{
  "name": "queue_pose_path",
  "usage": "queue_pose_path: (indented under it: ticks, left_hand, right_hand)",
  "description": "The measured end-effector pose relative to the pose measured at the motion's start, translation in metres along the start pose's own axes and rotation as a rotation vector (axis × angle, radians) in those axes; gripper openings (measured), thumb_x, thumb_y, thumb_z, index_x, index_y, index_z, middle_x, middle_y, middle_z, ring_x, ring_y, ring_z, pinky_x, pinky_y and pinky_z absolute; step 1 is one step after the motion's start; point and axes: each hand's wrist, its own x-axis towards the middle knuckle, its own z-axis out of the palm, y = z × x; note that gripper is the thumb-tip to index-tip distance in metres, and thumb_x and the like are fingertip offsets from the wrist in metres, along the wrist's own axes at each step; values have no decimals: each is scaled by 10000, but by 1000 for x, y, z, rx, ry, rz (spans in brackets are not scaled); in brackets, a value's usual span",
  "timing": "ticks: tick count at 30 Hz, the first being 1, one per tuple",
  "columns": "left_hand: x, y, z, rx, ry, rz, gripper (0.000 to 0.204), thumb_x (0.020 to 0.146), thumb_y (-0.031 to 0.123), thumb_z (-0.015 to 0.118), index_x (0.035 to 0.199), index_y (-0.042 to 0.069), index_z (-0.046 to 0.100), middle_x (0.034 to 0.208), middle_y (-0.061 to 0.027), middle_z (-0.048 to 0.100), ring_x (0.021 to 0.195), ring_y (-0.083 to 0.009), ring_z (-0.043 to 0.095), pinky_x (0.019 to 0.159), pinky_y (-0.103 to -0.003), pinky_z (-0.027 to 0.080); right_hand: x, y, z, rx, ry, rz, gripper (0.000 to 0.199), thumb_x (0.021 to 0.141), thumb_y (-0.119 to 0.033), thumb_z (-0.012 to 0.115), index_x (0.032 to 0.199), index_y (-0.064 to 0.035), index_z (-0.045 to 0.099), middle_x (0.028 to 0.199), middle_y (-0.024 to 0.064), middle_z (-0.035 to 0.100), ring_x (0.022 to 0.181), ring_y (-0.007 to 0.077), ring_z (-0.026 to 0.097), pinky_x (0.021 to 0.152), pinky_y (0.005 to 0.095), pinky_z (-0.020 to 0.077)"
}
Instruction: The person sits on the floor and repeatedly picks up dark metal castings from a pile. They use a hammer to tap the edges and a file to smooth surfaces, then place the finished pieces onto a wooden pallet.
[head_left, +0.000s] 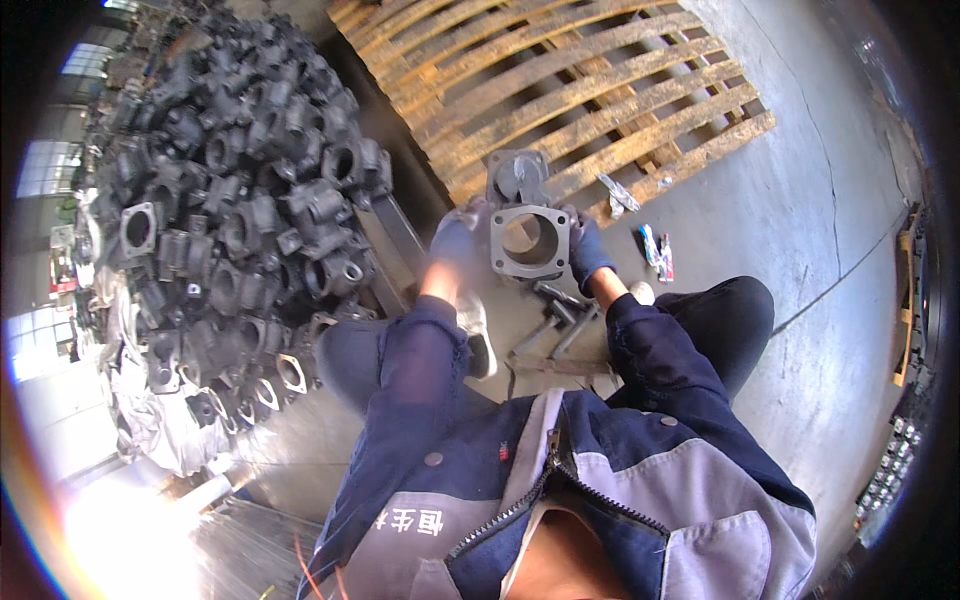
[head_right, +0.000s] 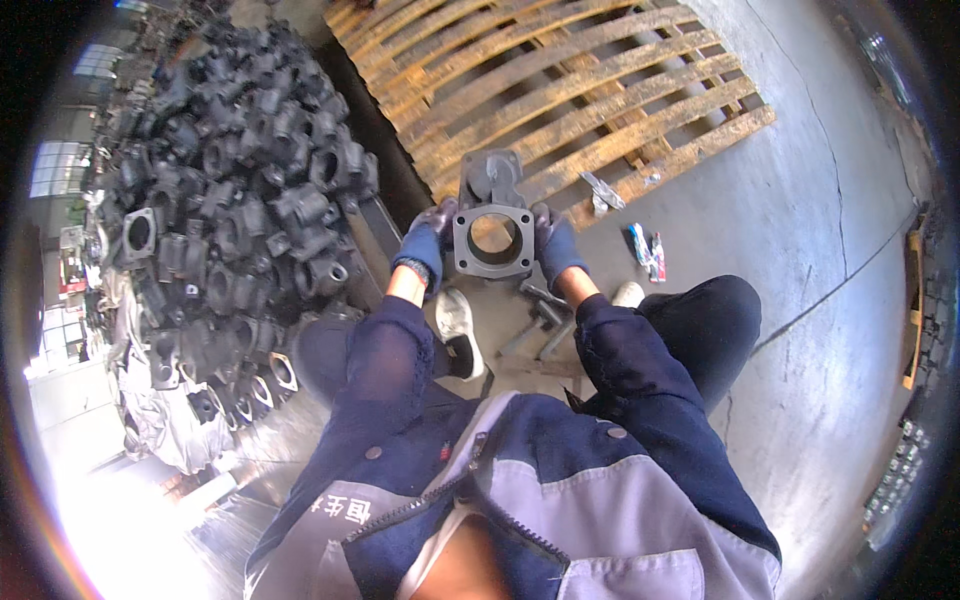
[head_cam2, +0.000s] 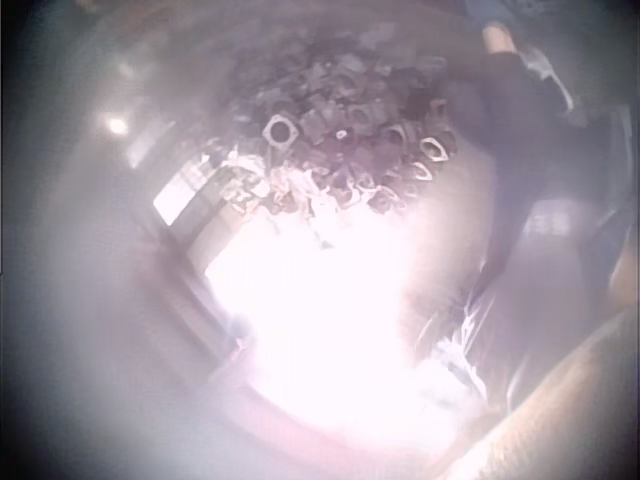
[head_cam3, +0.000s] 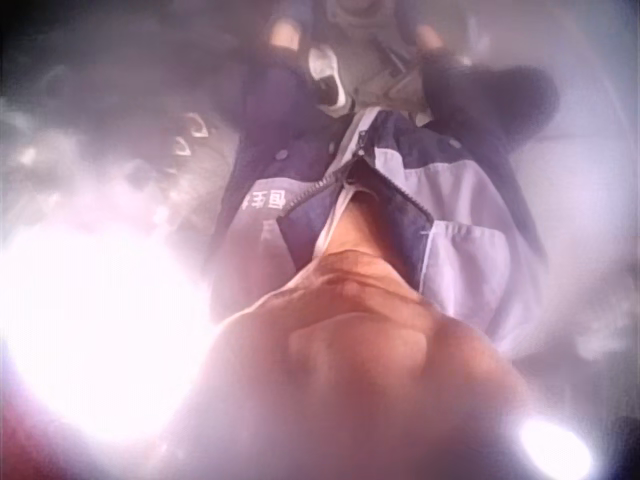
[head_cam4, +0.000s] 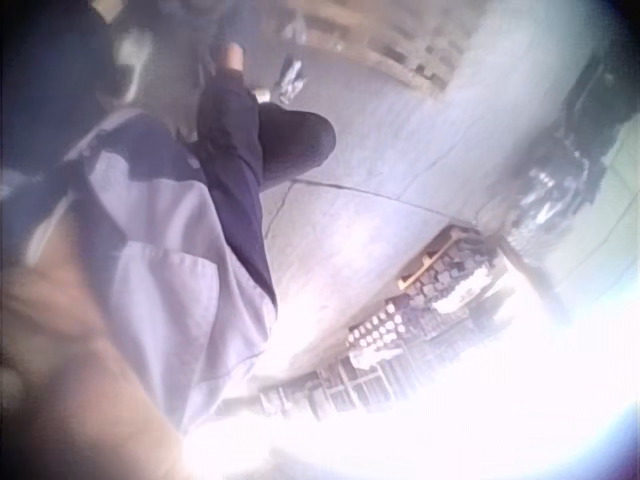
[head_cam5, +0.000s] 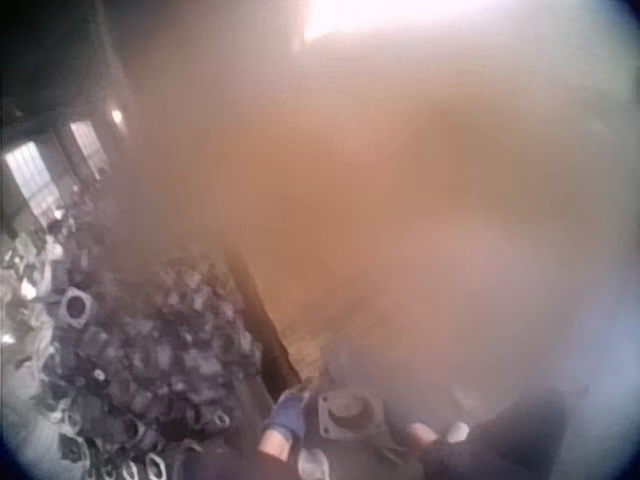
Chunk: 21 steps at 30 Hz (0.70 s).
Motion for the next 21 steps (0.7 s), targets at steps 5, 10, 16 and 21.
queue_pose_path:
  ticks: [5, 10, 16, 21]
  left_hand:
    - [-55, 123, -51, 782, 98, 808, 536, 868, 255, 558, 1326, 22, 405, 1319, -187, 446, 1180, -348, 471, 962, -410, 433]
    - [-60, 180, -75, 821, 418, 1414, 408, 872, 242, 557, 1247, 95, 494, 1308, -130, 483, 1205, -301, 462, 986, -420, 412]
    - [-51, 156, -75, 820, 772, 1588, 325, 863, 74, 581, 1180, 19, 533, 1164, -214, 562, 908, -352, 599, 733, -399, 510]
    - [-92, 175, -39, 829, 706, 1413, 273, 867, -31, 481, 1137, -30, 520, 1063, -220, 587, 873, -367, 591, 737, -414, 499]
  right_hand:
    - [17, -154, -19, 188, -43, -269, 422, 975, -361, 397, 858, 11, 558, 738, 114, 550, 698, 149, 458, 683, 337, 430]
    - [38, -234, -23, 92, 37, -492, 399, 989, -338, 367, 828, -13, 533, 755, 234, 549, 705, 392, 526, 666, 428, 430]
    - [-2, -254, -37, -193, 130, -743, 248, 947, -241, 393, 842, -35, 482, 762, 225, 534, 743, 444, 533, 622, 472, 424]
    - [3, -234, -48, -157, 186, -841, 191, 877, -188, 490, 784, -21, 494, 737, 215, 513, 715, 423, 526, 603, 452, 405]
